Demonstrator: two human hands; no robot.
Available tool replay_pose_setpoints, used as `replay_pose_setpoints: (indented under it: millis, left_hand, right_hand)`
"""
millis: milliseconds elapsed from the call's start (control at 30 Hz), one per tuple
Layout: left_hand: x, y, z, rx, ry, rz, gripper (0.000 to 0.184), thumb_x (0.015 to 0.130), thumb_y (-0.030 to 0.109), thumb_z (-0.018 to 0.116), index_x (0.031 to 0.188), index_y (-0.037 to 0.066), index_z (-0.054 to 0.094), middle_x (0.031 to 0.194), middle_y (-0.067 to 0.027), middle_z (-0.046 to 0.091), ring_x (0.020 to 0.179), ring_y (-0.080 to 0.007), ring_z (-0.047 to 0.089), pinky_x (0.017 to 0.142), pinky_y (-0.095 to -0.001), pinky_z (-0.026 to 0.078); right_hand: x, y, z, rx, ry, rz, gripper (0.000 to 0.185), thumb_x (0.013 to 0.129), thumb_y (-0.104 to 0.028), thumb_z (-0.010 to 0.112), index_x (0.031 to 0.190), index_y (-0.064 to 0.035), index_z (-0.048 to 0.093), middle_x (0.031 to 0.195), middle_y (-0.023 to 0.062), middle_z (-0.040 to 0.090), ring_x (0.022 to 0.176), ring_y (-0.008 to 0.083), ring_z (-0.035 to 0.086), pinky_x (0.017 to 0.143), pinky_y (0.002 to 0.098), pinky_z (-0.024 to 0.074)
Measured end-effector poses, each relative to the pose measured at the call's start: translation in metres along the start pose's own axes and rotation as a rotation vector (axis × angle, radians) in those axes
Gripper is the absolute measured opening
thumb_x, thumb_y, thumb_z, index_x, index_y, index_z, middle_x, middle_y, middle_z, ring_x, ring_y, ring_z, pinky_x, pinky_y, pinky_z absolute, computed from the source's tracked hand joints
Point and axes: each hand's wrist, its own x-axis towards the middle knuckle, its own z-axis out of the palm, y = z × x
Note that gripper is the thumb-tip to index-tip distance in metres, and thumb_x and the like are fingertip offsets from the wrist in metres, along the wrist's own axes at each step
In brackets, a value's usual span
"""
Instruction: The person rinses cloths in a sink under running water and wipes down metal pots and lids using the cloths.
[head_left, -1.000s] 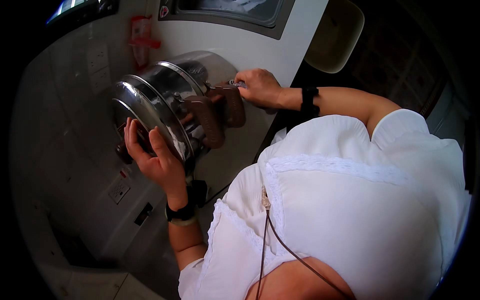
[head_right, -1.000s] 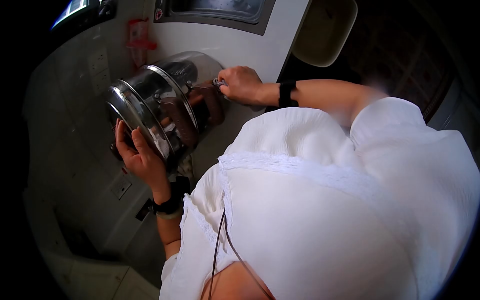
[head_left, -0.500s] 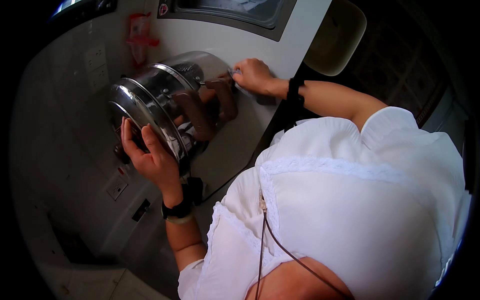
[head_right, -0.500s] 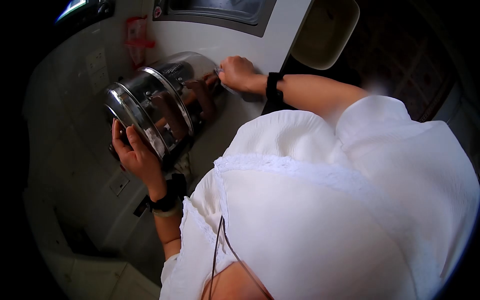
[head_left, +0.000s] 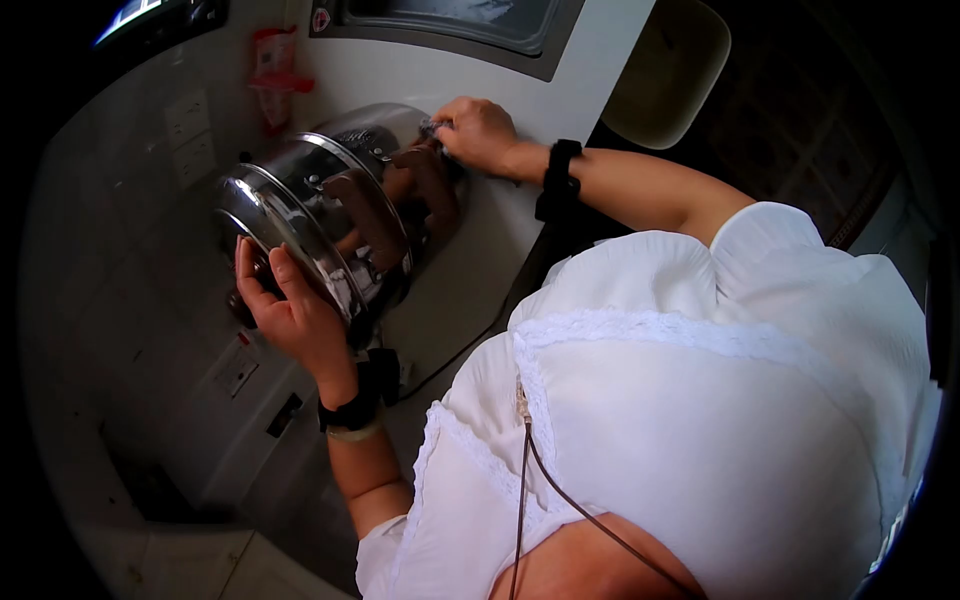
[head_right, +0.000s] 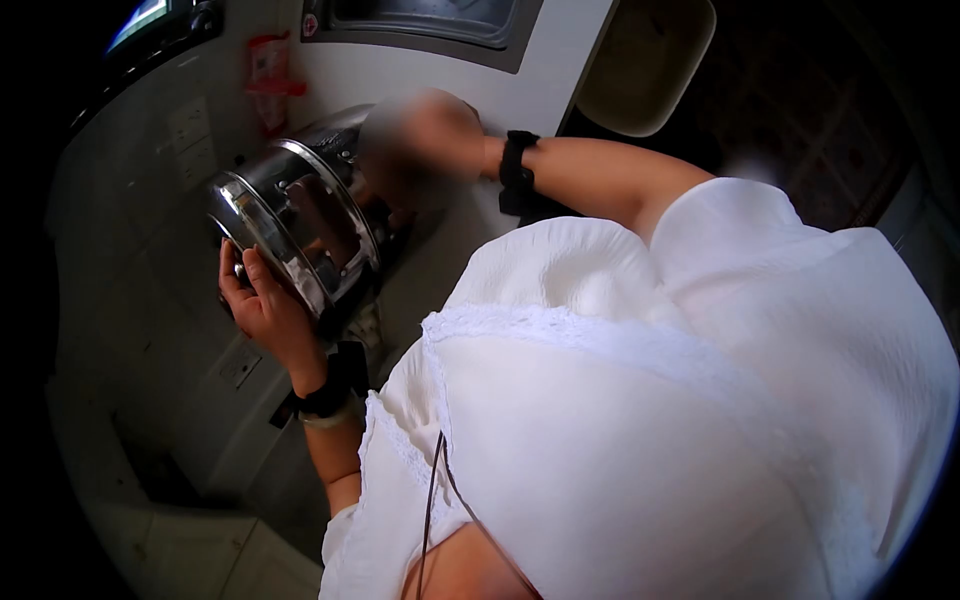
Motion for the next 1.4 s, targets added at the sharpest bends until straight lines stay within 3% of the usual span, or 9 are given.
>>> replay_pose_setpoints:
  millis: [133, 400, 500, 700, 800, 900, 1033, 1100, 1400]
  left_hand:
    - [0.005, 0.004, 0.009, -0.086, 0.022, -0.06, 0.038, 0.099, 0.021, 0.053, 0.13, -0.001, 0.046, 0.091, -0.0008, 0.061, 0.071, -0.0016, 0.051, 0.061, -0.0164, 0.041]
    - [0.012, 0.025, 0.012, -0.191, 0.044, -0.185, 0.038, 0.098, 0.017, 0.054, 0.13, -0.001, 0.044, 0.094, -0.0014, 0.06, 0.078, -0.0041, 0.055, 0.067, -0.0188, 0.045]
    - [0.008, 0.036, 0.013, -0.245, 0.008, -0.255, 0.038, 0.098, 0.016, 0.054, 0.13, -0.001, 0.044, 0.094, -0.001, 0.059, 0.081, -0.0046, 0.055, 0.069, -0.0188, 0.046]
    - [0.013, 0.03, 0.014, -0.22, 0.055, -0.202, 0.038, 0.098, 0.017, 0.054, 0.13, -0.002, 0.045, 0.093, -0.0006, 0.059, 0.077, -0.0037, 0.053, 0.066, -0.0181, 0.044]
    - [0.01, 0.047, 0.01, -0.174, -0.008, -0.311, 0.037, 0.098, 0.017, 0.053, 0.129, -0.002, 0.045, 0.093, 0.0, 0.059, 0.074, -0.0023, 0.052, 0.064, -0.0171, 0.043]
    - [0.016, 0.021, 0.004, -0.091, -0.033, -0.215, 0.041, 0.098, 0.019, 0.053, 0.132, -0.001, 0.044, 0.11, -0.007, 0.06, 0.09, -0.0089, 0.058, 0.078, -0.0222, 0.047]
    - [0.024, 0.022, -0.017, 0.402, -0.282, 0.24, 0.053, 0.096, 0.029, 0.054, 0.138, 0.0, 0.04, 0.143, -0.0183, 0.039, 0.136, -0.0299, 0.032, 0.11, -0.0419, 0.028]
    - [0.028, 0.019, -0.023, 0.476, -0.363, 0.395, 0.055, 0.096, 0.03, 0.054, 0.139, -0.001, 0.039, 0.15, -0.0194, 0.03, 0.144, -0.0336, 0.017, 0.114, -0.0453, 0.019]
    - [0.026, -0.004, -0.012, 0.17, -0.348, 0.378, 0.055, 0.1, 0.028, 0.04, 0.146, 0.001, 0.029, 0.155, -0.0137, 0.022, 0.146, -0.0269, 0.012, 0.116, -0.0402, 0.011]
  right_hand:
    - [-0.027, -0.039, -0.023, 0.151, 0.07, -0.419, 0.019, 0.08, -0.021, 0.066, 0.093, -0.009, 0.072, 0.094, 0.0083, 0.066, 0.086, 0.0287, 0.064, 0.077, 0.0347, 0.0511]
    - [-0.016, -0.02, 0.003, 0.249, 0.082, -0.547, 0.021, 0.088, -0.017, 0.057, 0.103, -0.0016, 0.059, 0.092, 0.0113, 0.058, 0.083, 0.0238, 0.057, 0.074, 0.0358, 0.048]
    - [-0.002, 0.001, -0.002, 0.211, -0.051, -0.184, 0.02, 0.078, -0.019, 0.068, 0.095, -0.0089, 0.071, 0.095, 0.0102, 0.063, 0.083, 0.0272, 0.064, 0.074, 0.0344, 0.0512]
    - [-0.004, 0.008, 0.024, 0.264, 0.131, -0.401, 0.016, 0.081, -0.018, 0.066, 0.091, -0.0063, 0.069, 0.097, 0.0091, 0.063, 0.087, 0.0272, 0.063, 0.076, 0.0331, 0.0503]
    - [0.001, 0.009, 0.003, 0.188, -0.034, -0.138, 0.016, 0.081, -0.017, 0.065, 0.094, -0.0073, 0.069, 0.098, 0.0086, 0.063, 0.089, 0.0274, 0.063, 0.077, 0.0344, 0.0508]
    - [-0.004, -0.016, -0.014, 0.157, -0.057, -0.188, 0.016, 0.081, -0.017, 0.065, 0.093, -0.0071, 0.069, 0.099, 0.0089, 0.063, 0.089, 0.028, 0.063, 0.077, 0.0351, 0.051]
    - [-0.02, -0.014, -0.019, 0.068, 0.069, -0.582, 0.015, 0.082, -0.019, 0.064, 0.089, -0.0075, 0.069, 0.1, 0.0083, 0.063, 0.088, 0.028, 0.062, 0.078, 0.0341, 0.0505]
    - [-0.016, -0.007, -0.022, 0.061, -0.098, -0.368, 0.017, 0.08, -0.022, 0.065, 0.091, -0.0089, 0.07, 0.097, 0.0079, 0.064, 0.089, 0.0273, 0.062, 0.078, 0.0351, 0.0502]
    - [-0.008, -0.008, -0.015, 0.208, -0.06, -0.257, 0.015, 0.078, -0.023, 0.067, 0.086, -0.0121, 0.073, 0.09, 0.0072, 0.067, 0.088, 0.0272, 0.063, 0.08, 0.0374, 0.0501]
